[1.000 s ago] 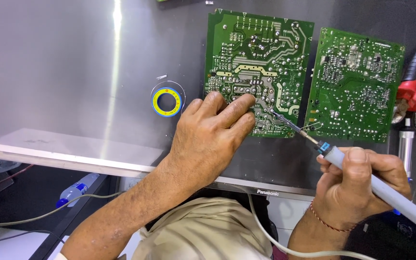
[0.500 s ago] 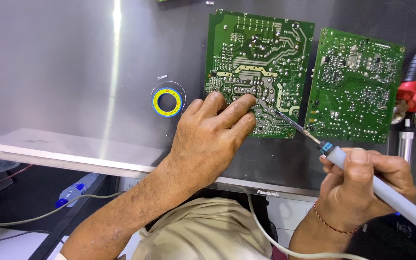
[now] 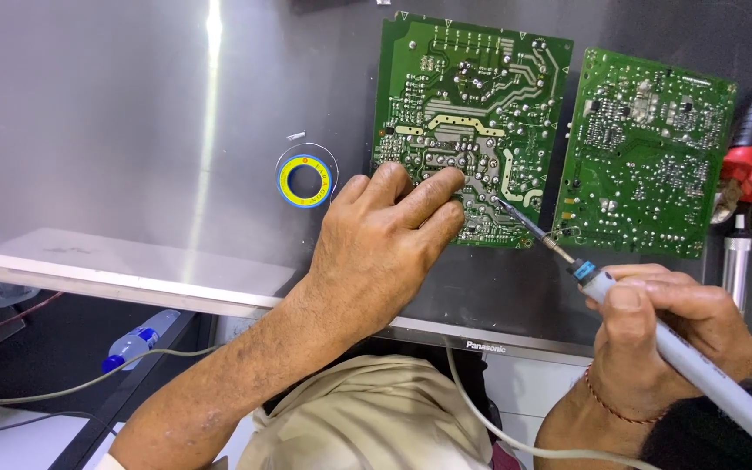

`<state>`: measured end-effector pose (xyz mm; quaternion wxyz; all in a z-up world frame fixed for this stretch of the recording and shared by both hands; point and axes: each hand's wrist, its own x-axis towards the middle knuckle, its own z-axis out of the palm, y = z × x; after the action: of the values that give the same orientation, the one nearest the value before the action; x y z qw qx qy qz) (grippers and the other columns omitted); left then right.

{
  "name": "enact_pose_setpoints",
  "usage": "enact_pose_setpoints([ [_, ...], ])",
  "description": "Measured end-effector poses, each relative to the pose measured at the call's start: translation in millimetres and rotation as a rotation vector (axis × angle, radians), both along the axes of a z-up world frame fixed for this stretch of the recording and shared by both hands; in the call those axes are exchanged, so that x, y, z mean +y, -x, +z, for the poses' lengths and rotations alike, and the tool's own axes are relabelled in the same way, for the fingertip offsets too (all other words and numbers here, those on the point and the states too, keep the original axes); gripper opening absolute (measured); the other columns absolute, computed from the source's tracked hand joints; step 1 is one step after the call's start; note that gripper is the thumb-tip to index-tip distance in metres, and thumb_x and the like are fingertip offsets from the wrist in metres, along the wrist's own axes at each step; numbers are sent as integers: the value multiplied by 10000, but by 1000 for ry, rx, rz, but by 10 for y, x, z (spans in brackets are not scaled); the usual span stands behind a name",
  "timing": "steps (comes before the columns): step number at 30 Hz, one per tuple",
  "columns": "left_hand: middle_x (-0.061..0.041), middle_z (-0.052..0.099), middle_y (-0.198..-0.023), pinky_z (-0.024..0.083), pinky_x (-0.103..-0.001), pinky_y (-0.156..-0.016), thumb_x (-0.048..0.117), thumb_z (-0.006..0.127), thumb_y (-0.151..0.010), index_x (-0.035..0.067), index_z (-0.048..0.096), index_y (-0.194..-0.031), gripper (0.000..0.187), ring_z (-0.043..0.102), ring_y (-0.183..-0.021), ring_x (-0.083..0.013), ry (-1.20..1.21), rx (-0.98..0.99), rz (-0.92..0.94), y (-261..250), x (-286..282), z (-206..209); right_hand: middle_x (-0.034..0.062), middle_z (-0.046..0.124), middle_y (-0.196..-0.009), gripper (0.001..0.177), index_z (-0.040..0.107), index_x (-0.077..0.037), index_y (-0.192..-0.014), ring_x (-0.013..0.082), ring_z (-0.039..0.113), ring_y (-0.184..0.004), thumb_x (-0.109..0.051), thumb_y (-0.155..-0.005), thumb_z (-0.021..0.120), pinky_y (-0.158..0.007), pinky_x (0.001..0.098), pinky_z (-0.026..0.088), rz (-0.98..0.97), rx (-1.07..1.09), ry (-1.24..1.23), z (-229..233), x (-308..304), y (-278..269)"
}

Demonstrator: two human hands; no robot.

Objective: The person uses a soldering iron and solder wire to work on a green circuit board placed on a metallic workbench. They apply solder to various points on the board, occasionally repositioning the board and feeding solder wire to the tip of the iron.

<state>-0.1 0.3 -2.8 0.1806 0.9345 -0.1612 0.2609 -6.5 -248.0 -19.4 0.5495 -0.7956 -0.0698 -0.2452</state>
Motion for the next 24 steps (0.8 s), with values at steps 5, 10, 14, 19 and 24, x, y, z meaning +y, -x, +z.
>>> enact_pose_setpoints([
  [5, 46, 643, -1169, 344, -329, -598, -15, 605, -935, 143, 541, -826, 203, 449, -768, -210, 1, -9, 1, -3, -4, 6, 155, 559, -780, 228, 512, 10, -897, 248, 596, -679, -135, -921, 686, -761, 434, 629, 175, -63, 69, 41, -53, 13],
  [10, 44, 640, -1176, 345, -332, -599, -4, 599, -945, 140, 543, -837, 188, 450, -772, -213, 7, 1, -8, -7, -4, 3, 183, 583, -801, 229, 511, 27, -881, 224, 592, -686, -115, -894, 690, -799, 466, 650, 225, -106, 146, 218, 9, 12],
  [14, 44, 638, -1171, 353, -333, -603, 19, 610, -953, 143, 557, -847, 172, 455, -777, -213, 2, -5, -6, -2, -3, -1, 198, 599, -795, 197, 577, 38, -896, 292, 636, -675, -30, -803, 738, -731, 397, 632, 504, -153, 460, 550, 33, -69],
  [19, 46, 638, -1162, 353, -334, -602, 53, 610, -976, 146, 556, -847, 168, 450, -770, -213, 8, -13, 2, -1, 0, -10, 178, 621, -863, 324, 639, 7, -1011, 327, 687, -801, -61, -780, 856, -740, 384, 608, 639, -160, 740, 717, 31, -24],
  [24, 20, 635, -1173, 365, -340, -602, 4, 604, -930, 142, 566, -869, 155, 475, -803, -226, 10, -9, -13, 5, 3, -21, 129, 603, -798, 215, 694, -19, -953, 321, 658, -776, 1, -797, 841, -730, 345, 570, 617, -234, 774, 742, 135, 17],
])
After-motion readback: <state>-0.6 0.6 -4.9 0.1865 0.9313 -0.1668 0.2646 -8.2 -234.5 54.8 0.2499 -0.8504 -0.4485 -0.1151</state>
